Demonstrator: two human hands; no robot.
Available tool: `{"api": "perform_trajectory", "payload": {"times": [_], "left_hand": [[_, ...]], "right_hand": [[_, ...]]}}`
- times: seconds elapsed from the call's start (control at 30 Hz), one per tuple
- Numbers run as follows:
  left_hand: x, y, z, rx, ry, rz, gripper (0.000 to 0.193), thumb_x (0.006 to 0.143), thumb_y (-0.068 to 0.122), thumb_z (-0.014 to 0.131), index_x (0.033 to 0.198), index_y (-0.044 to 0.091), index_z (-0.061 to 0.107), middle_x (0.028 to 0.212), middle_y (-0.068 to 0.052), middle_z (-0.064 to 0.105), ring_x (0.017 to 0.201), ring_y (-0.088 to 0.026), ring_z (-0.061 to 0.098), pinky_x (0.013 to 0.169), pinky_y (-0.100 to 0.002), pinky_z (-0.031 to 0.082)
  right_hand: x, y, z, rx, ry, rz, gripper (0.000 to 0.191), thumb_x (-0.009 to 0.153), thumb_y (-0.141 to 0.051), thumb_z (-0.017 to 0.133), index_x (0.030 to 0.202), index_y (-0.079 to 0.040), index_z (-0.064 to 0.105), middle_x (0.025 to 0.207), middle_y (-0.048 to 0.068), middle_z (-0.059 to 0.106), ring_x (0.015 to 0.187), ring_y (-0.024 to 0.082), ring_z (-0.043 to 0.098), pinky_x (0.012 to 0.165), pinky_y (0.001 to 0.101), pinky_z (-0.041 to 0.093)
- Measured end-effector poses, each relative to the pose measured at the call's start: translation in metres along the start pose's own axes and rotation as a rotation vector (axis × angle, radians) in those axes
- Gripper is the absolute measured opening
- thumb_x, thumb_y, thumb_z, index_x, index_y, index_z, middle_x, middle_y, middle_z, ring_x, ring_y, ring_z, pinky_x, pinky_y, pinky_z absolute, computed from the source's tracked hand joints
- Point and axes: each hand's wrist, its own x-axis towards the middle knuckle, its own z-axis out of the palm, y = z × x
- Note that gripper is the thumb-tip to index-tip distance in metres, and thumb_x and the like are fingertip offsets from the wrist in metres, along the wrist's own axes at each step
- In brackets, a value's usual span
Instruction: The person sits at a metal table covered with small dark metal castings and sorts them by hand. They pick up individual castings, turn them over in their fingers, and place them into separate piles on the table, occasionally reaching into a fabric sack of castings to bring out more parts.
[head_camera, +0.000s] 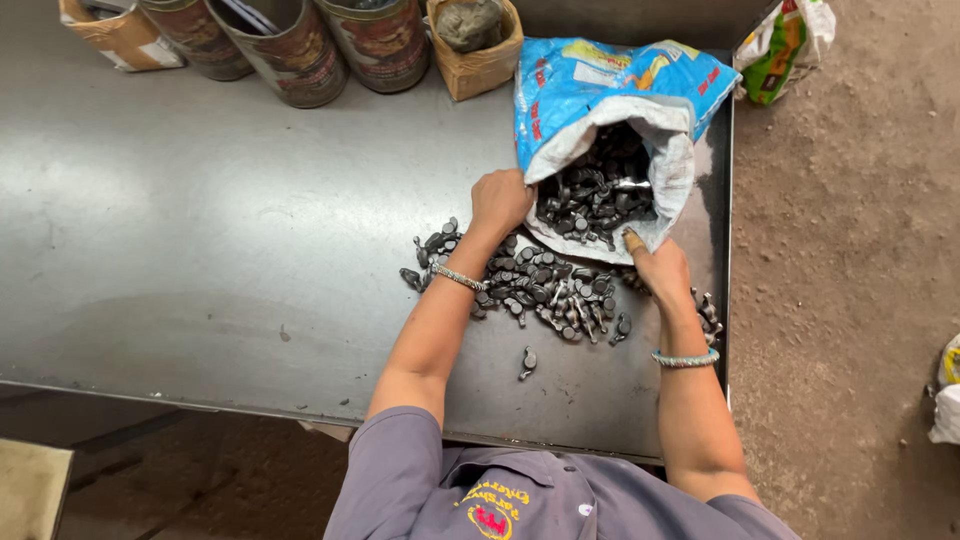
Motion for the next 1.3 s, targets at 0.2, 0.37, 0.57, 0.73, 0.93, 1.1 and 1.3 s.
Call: {"api": "perform_trajectory", "payload": {"times": [0.2,0.37,0.57,0.73,0.93,1.1,1.3], "left_hand": [[-0.018,-0.007,-0.013,0.003,-0.015,0.057,0.030,0.084,0.031,0.065,0.076,0.003,0.074,0.075,-0.026,0.069,0.074,-0.046,0.069,0.069,-0.056,0.054],[0.005,0.006,-0.018,-0.112,-0.043,-0.049,0.043,0.092,0.042,0.064,0.079,0.002,0.075,0.076,-0.028,0.067,0.076,-0.049,0.066,0.071,-0.058,0.051],[0.107,0.054,-0.051,-0.060,0.278,-0.149,0.051,0.092,0.051,0.062,0.081,0.002,0.075,0.083,-0.026,0.071,0.081,-0.045,0.071,0.072,-0.054,0.056],[0.116,0.057,-0.069,-0.121,0.418,-0.165,0.038,0.092,0.044,0.064,0.083,0.009,0.077,0.080,-0.022,0.073,0.078,-0.045,0.070,0.071,-0.056,0.054],[0.085,0.059,-0.034,-0.180,0.462,-0.103,0.033,0.090,0.041,0.066,0.084,0.010,0.078,0.075,-0.021,0.071,0.074,-0.044,0.069,0.068,-0.056,0.053],[0.064,0.042,-0.019,-0.085,0.390,-0.077,0.032,0.090,0.039,0.066,0.081,0.010,0.076,0.071,-0.020,0.069,0.070,-0.045,0.067,0.062,-0.056,0.051],[0.015,0.028,-0.003,-0.098,0.320,0.165,0.032,0.092,0.034,0.068,0.074,0.007,0.070,0.068,-0.018,0.066,0.067,-0.042,0.065,0.061,-0.054,0.048]], "right_hand": [[-0.012,0.005,0.010,0.660,-0.050,0.014,0.026,0.100,-0.022,0.070,0.116,-0.003,0.071,0.105,0.001,0.072,0.095,0.012,0.062,0.082,0.0291,0.050],[0.013,-0.014,0.004,0.932,-0.103,0.154,0.036,0.098,-0.017,0.073,0.131,-0.006,0.063,0.105,0.001,0.065,0.089,0.016,0.058,0.072,0.0327,0.045],[0.098,-0.100,-0.061,1.553,0.097,0.019,0.038,0.098,-0.015,0.056,0.134,-0.005,0.061,0.118,0.007,0.078,0.098,0.019,0.081,0.084,0.0338,0.065],[0.093,-0.079,-0.079,1.272,0.251,-0.231,0.032,0.102,-0.019,0.070,0.128,-0.002,0.065,0.102,0.005,0.073,0.080,0.016,0.069,0.066,0.0324,0.055],[0.066,-0.022,-0.066,0.919,0.174,-0.301,0.023,0.105,-0.021,0.075,0.111,0.001,0.074,0.104,0.000,0.071,0.089,0.008,0.064,0.076,0.0263,0.052],[0.059,-0.004,-0.057,0.912,0.113,-0.153,0.025,0.104,-0.024,0.074,0.102,0.001,0.072,0.089,0.000,0.068,0.068,0.008,0.058,0.058,0.0274,0.046],[0.029,0.025,-0.049,0.744,0.003,0.123,0.035,0.099,-0.035,0.073,0.094,-0.001,0.067,0.070,0.008,0.062,0.047,0.014,0.055,0.040,0.0307,0.040]]}}
